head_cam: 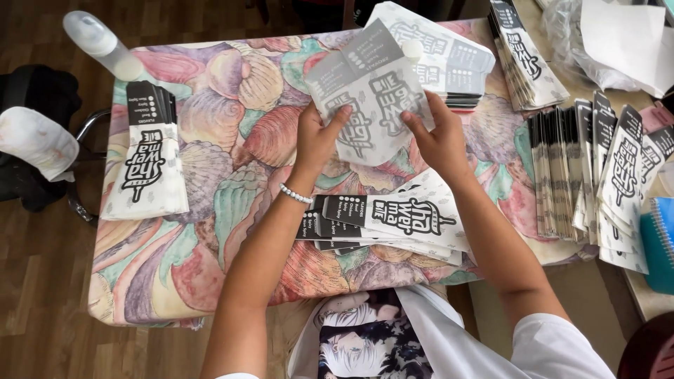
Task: The person folds small white paper packets with black printed text on a table covered with a floral tablecloth. They repeatedly pick up packets, fold them in half, and stack them into neat piles. The person also fans out a stack of folded packets to display them.
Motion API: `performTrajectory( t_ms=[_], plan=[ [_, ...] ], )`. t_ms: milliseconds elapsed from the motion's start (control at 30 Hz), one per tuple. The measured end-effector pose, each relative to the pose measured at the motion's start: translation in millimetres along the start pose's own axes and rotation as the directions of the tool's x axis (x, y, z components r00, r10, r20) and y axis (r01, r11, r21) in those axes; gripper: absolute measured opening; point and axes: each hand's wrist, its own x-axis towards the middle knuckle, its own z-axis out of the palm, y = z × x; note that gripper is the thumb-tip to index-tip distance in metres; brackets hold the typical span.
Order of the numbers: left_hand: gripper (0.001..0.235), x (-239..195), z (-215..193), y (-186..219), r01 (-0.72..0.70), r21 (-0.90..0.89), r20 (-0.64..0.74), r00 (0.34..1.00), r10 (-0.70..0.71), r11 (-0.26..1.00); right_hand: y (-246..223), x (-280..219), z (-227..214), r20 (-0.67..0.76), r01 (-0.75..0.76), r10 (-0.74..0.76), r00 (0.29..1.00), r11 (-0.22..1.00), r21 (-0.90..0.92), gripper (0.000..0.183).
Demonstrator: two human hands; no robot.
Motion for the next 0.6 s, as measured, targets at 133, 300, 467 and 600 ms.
performTrajectory(
  t_ms=[133,300,467,600],
  plan=[
    [0.042,-16.2,-3.6,-19.2,0.014,-0.246,0.008,1.0,-0.013,0.969,49.4,22.5,-9.1,0.049,0.014,-0.005,0.999,0.985,-0.174,0.014],
    [0.088,5.8,-62.4,28.2,0.117,-0.258,0.151,0.985,-0.079,0.959,-52.6,103.9,-77.7,0.519,0.233,0.018,0.855,0.88,-0.414,0.017],
    [0.082,20.1,-61.8,61.0,0.233,0.256,0.242,0.924,-0.296,0.938,-77.1,139.4,-37.6,0.631,0.34,0.375,0.679,0.601,-0.723,0.029],
    [0.025,18.0,-59.8,14.5,0.065,0.562,0.267,0.93,-0.254,0.825,-46.1,134.6,3.7,0.611,0.256,0.519,0.598,0.599,-0.759,0.035]
  ],
)
